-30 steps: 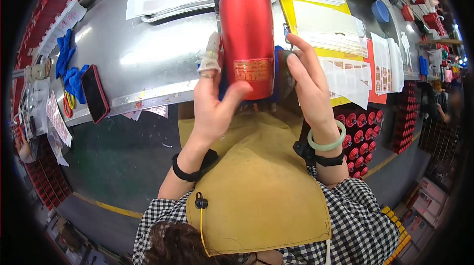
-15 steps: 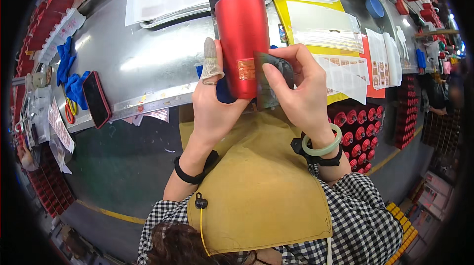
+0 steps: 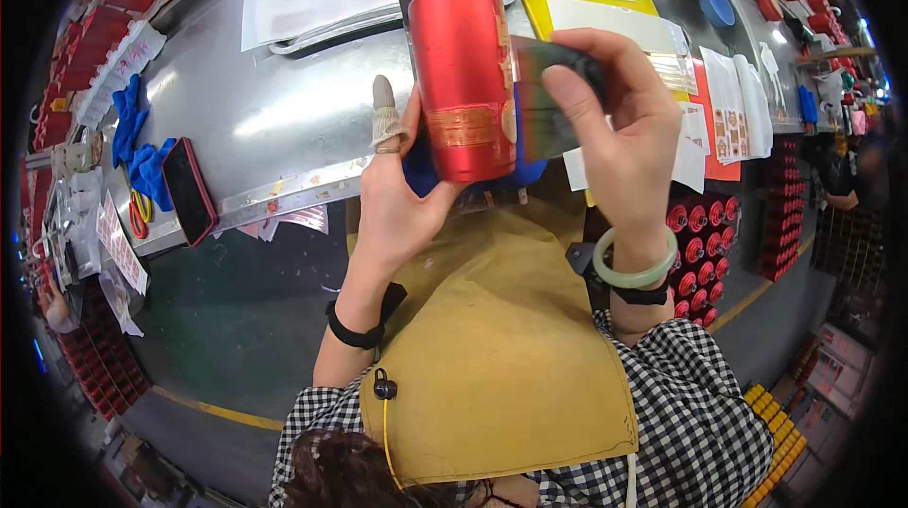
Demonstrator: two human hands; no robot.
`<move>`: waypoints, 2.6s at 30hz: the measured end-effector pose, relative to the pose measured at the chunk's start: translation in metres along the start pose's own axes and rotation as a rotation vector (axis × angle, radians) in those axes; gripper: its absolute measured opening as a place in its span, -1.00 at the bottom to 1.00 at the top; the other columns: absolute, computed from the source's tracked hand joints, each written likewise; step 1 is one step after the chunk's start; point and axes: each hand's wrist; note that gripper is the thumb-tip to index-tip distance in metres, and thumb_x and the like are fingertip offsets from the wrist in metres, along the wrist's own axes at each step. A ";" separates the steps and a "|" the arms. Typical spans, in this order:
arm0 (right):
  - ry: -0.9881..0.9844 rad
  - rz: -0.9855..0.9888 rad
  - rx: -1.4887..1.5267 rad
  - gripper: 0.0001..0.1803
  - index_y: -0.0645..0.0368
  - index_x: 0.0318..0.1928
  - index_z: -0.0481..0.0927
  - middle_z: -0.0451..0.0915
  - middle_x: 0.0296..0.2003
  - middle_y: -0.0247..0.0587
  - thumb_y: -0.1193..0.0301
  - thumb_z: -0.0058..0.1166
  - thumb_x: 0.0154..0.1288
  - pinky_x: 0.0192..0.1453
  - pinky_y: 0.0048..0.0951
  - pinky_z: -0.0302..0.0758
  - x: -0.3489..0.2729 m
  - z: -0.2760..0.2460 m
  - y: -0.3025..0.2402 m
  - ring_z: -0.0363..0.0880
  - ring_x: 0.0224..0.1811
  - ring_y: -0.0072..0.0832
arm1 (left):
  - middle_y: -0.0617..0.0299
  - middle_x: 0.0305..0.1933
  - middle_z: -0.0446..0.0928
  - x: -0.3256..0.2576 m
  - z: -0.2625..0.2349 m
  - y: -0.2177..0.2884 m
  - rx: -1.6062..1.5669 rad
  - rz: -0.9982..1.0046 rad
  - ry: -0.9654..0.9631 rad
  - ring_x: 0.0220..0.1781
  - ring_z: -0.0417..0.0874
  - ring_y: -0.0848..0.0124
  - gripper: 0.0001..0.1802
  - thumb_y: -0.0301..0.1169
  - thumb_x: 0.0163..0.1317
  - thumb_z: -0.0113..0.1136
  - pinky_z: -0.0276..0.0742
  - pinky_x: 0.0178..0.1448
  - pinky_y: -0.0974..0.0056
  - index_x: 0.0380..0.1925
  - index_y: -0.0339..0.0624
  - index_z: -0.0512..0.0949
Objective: Apply multiple labels and decorative stickers to a red cylindrical container.
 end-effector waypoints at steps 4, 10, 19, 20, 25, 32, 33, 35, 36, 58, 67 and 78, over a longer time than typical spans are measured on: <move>0.010 0.051 0.044 -0.81 0.29 0.04 0.66 0.70 -0.21 -0.39 0.56 0.23 0.47 -0.05 -0.64 0.52 -0.004 -0.022 0.020 0.58 -0.20 -0.72 | -0.31 0.59 0.25 0.001 -0.003 -0.019 0.245 0.150 -0.051 0.57 0.43 0.00 0.03 -0.56 0.12 0.50 0.36 0.56 0.08 0.56 -0.45 0.15; -0.108 0.189 0.193 -0.76 0.28 0.14 0.59 0.65 -0.07 -0.37 0.55 0.17 0.53 0.05 -0.60 0.54 -0.028 -0.020 0.035 0.58 -0.07 -0.70 | -0.20 0.71 -0.08 0.004 -0.009 0.002 -0.390 -0.020 -0.157 0.76 -0.03 0.08 0.08 -0.61 0.24 0.37 -0.05 0.77 0.03 0.61 -0.51 -0.14; -0.132 0.258 0.296 -0.77 0.29 0.16 0.56 0.62 -0.08 -0.37 0.56 0.10 0.57 0.09 -0.60 0.53 -0.044 -0.017 0.046 0.56 -0.04 -0.70 | -0.26 0.66 0.03 0.015 0.002 0.018 -0.506 -0.208 -0.059 0.72 0.08 0.06 0.04 -0.62 0.23 0.31 0.07 0.73 0.02 0.61 -0.47 -0.10; -0.137 0.257 0.304 -0.77 0.30 0.16 0.56 0.62 -0.08 -0.37 0.55 0.10 0.58 0.10 -0.59 0.53 -0.044 -0.017 0.047 0.57 -0.04 -0.70 | -0.25 0.65 0.06 0.016 0.003 0.019 -0.517 -0.232 -0.053 0.71 0.12 0.06 0.05 -0.61 0.22 0.32 0.10 0.72 0.03 0.61 -0.44 -0.09; -0.147 0.231 0.300 -0.76 0.29 0.17 0.56 0.63 -0.07 -0.35 0.53 0.11 0.58 0.10 -0.58 0.53 -0.044 -0.017 0.049 0.58 -0.04 -0.69 | -0.22 0.63 0.12 0.017 0.000 0.022 -0.454 -0.238 -0.071 0.67 0.20 0.10 0.04 -0.62 0.21 0.33 0.16 0.69 0.04 0.61 -0.36 -0.06; -0.179 0.261 0.305 -0.76 0.30 0.17 0.56 0.65 -0.05 -0.33 0.52 0.12 0.58 0.11 -0.58 0.54 -0.044 -0.016 0.047 0.59 -0.03 -0.67 | -0.18 0.61 0.17 0.020 -0.002 0.031 -0.585 -0.301 -0.122 0.62 0.30 0.15 0.01 -0.66 0.24 0.26 0.31 0.63 0.05 0.61 -0.30 -0.09; -0.184 0.269 0.308 -0.76 0.30 0.17 0.56 0.65 -0.05 -0.33 0.52 0.12 0.57 0.11 -0.58 0.54 -0.044 -0.016 0.047 0.59 -0.02 -0.68 | -0.18 0.61 0.17 0.020 -0.002 0.030 -0.585 -0.301 -0.121 0.62 0.30 0.15 0.01 -0.66 0.24 0.26 0.31 0.63 0.05 0.61 -0.30 -0.09; -0.188 0.271 0.309 -0.76 0.30 0.17 0.56 0.65 -0.05 -0.33 0.53 0.12 0.57 0.11 -0.58 0.54 -0.043 -0.016 0.046 0.58 -0.02 -0.68 | -0.16 0.61 0.17 0.019 -0.002 0.027 -0.609 -0.288 -0.118 0.60 0.33 0.16 -0.01 -0.68 0.26 0.23 0.34 0.62 0.05 0.61 -0.29 -0.10; -0.192 0.272 0.310 -0.76 0.30 0.17 0.56 0.64 -0.05 -0.33 0.53 0.12 0.57 0.11 -0.58 0.54 -0.043 -0.017 0.046 0.58 -0.02 -0.68 | -0.16 0.61 0.17 0.018 -0.002 0.027 -0.608 -0.288 -0.117 0.60 0.33 0.16 -0.01 -0.68 0.26 0.23 0.34 0.62 0.05 0.61 -0.29 -0.10; -0.067 -0.065 -0.006 -0.64 0.29 0.22 0.58 0.70 0.00 -0.14 0.63 0.10 0.44 0.18 -0.47 0.52 -0.021 -0.024 0.047 0.65 0.02 -0.49 | -0.17 0.63 0.24 -0.014 0.010 0.008 0.589 0.446 0.136 0.57 0.34 -0.11 -0.14 -0.30 -0.05 0.69 0.34 0.54 -0.06 0.35 -0.06 0.60; -0.084 -0.103 -0.043 -0.60 0.25 0.21 0.60 0.74 -0.10 -0.14 0.70 0.14 0.39 0.13 -0.43 0.59 -0.013 -0.021 0.035 0.72 -0.05 -0.43 | -0.15 0.47 0.44 -0.007 0.015 -0.003 0.370 0.318 0.201 0.36 0.52 -0.13 0.17 -0.35 -0.04 0.69 0.50 0.37 0.01 0.57 -0.30 0.22; 0.003 -0.085 -0.020 -0.71 0.26 0.12 0.65 0.72 -0.17 -0.28 0.68 0.13 0.44 0.03 -0.53 0.55 -0.021 -0.030 0.046 0.62 -0.15 -0.59 | -0.06 0.63 0.25 -0.003 0.008 -0.010 -0.270 0.021 -0.012 0.62 0.29 0.24 -0.03 -0.47 0.33 0.40 0.16 0.65 0.15 0.62 -0.39 0.06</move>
Point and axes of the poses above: each hand's wrist, its own x-axis towards the middle knuckle, its own z-axis out of the palm, y = z × x
